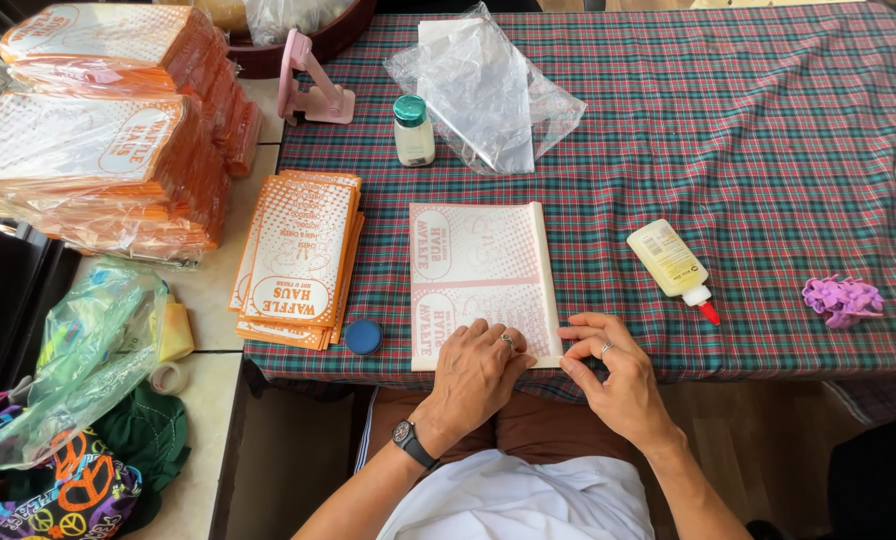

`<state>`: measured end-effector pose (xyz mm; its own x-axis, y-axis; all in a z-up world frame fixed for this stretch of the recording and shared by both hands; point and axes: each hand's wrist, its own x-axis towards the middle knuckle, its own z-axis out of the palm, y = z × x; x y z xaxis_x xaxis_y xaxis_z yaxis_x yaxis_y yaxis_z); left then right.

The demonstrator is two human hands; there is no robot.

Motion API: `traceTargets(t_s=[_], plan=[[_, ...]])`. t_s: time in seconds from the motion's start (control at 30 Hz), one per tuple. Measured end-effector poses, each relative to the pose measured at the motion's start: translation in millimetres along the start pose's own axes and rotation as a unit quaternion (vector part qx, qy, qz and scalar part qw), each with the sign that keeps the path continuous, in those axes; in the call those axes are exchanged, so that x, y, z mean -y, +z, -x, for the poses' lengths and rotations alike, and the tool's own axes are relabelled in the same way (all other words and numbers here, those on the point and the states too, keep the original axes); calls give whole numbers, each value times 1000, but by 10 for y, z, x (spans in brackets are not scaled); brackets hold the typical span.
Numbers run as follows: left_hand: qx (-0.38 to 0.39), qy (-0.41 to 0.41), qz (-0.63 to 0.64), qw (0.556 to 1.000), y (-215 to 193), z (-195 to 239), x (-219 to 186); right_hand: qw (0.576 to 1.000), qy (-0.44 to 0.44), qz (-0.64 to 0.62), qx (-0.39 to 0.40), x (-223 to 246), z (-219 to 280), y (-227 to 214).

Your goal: Manually folding and creasing paper bags using a small plastic tool to press the folds

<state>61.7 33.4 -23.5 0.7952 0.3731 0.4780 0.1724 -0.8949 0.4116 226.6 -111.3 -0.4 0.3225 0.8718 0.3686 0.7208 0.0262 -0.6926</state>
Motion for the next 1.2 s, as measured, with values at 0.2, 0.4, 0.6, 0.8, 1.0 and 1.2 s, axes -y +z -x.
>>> traceTargets(t_s=[0.2, 0.4, 0.6, 0.8, 1.0, 1.2], plan=[[20, -6, 7, 1000, 5, 3, 9, 1000, 10, 10, 2, -32, -11, 16], [21, -1, 3, 1000, -1, 1, 10, 999, 31, 20, 2, -30, -17, 27], [36, -24, 16, 999, 10, -3, 25, 996, 88, -10, 3, -2, -57, 5], [41, -19, 10, 999, 11, -12, 46, 996, 83, -10, 1, -23, -51, 29], [44, -3, 0, 999, -58, -47, 13, 997, 77, 3, 0, 111, -74, 0], [45, 3, -17, 999, -118, -62, -32, 997, 70, 18, -11, 50, -52, 67]])
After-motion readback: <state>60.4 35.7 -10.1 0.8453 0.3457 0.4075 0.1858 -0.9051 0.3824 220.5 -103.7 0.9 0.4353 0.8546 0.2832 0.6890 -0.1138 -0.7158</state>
